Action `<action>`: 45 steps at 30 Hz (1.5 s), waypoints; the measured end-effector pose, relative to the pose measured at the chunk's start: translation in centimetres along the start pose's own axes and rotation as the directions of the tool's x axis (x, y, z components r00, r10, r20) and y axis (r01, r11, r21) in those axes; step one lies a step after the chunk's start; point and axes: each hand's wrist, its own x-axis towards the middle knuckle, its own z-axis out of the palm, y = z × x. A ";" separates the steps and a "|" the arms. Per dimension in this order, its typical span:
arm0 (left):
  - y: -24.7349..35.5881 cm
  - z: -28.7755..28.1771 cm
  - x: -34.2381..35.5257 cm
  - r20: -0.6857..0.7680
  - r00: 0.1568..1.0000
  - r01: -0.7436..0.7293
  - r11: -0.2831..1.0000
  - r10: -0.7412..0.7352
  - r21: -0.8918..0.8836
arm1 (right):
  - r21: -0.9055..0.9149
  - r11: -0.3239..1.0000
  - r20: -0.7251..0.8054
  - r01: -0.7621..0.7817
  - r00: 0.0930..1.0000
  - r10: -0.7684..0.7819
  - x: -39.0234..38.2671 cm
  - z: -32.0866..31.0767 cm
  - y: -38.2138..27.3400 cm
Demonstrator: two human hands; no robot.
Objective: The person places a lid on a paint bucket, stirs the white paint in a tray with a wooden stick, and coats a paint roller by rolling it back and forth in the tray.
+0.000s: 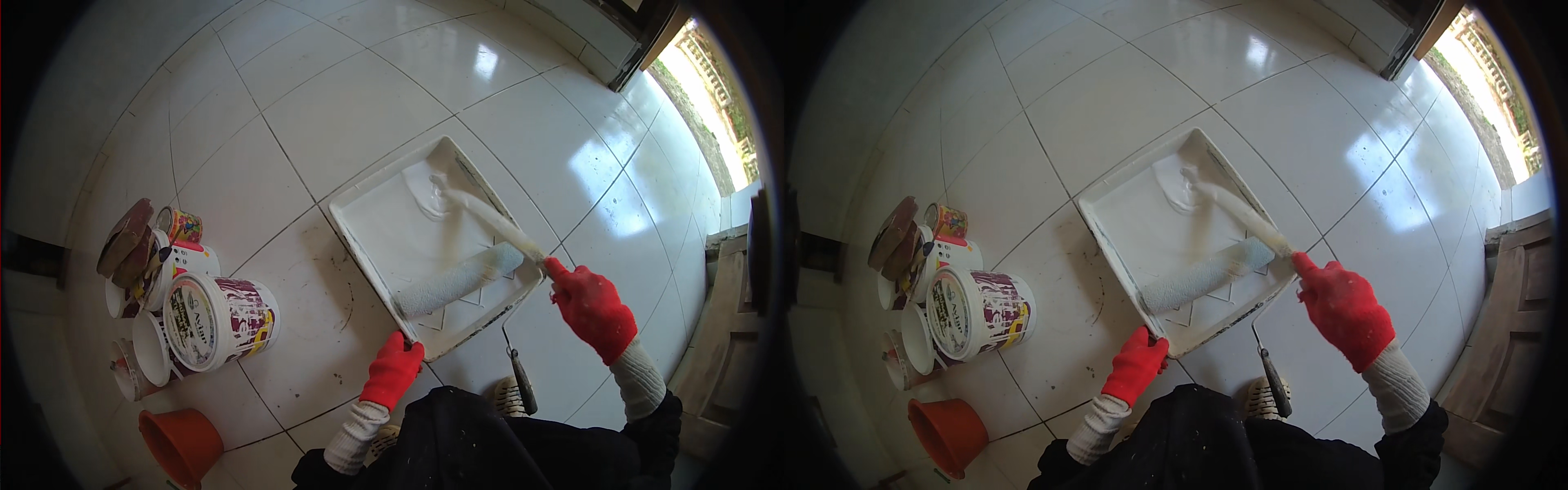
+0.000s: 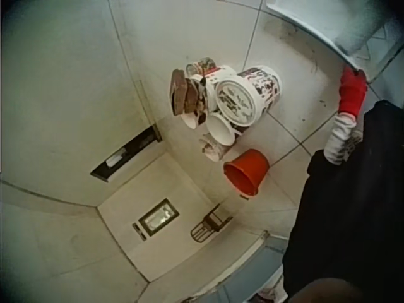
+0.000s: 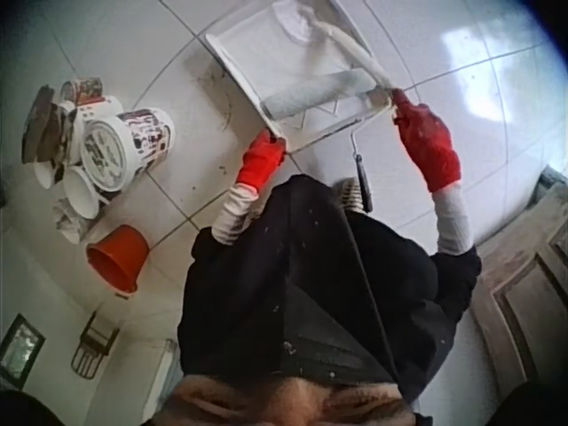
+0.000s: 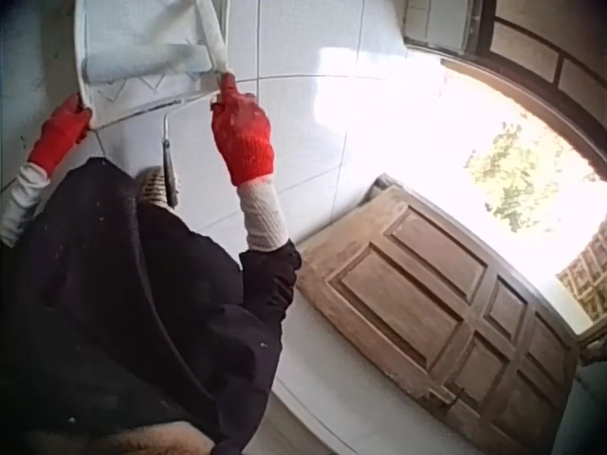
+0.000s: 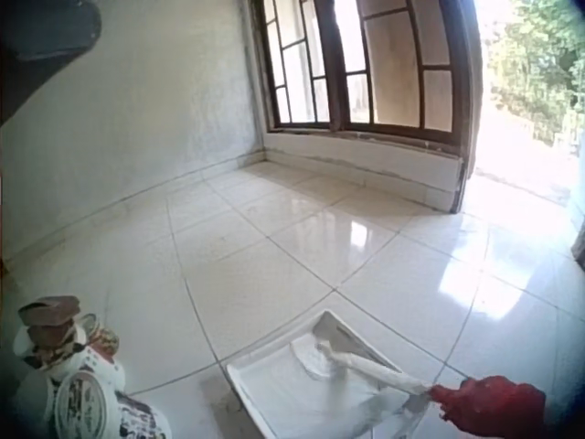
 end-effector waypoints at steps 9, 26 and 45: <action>-0.4 0.0 0.2 0.003 1.000 0.021 1.000 -0.021 -0.001 | 0.005 1.000 0.028 0.010 1.000 -0.010 0.0 0.5 0.5; 0.2 0.2 -0.3 -0.003 1.000 0.020 1.000 -0.020 0.002 | 0.002 0.995 -0.037 0.096 0.995 -0.096 0.3 1.5 0.8; 0.3 -0.2 0.1 0.008 1.000 0.000 1.000 -0.001 0.026 | -0.020 0.982 0.010 0.190 0.982 -0.190 1.3 1.0 -0.8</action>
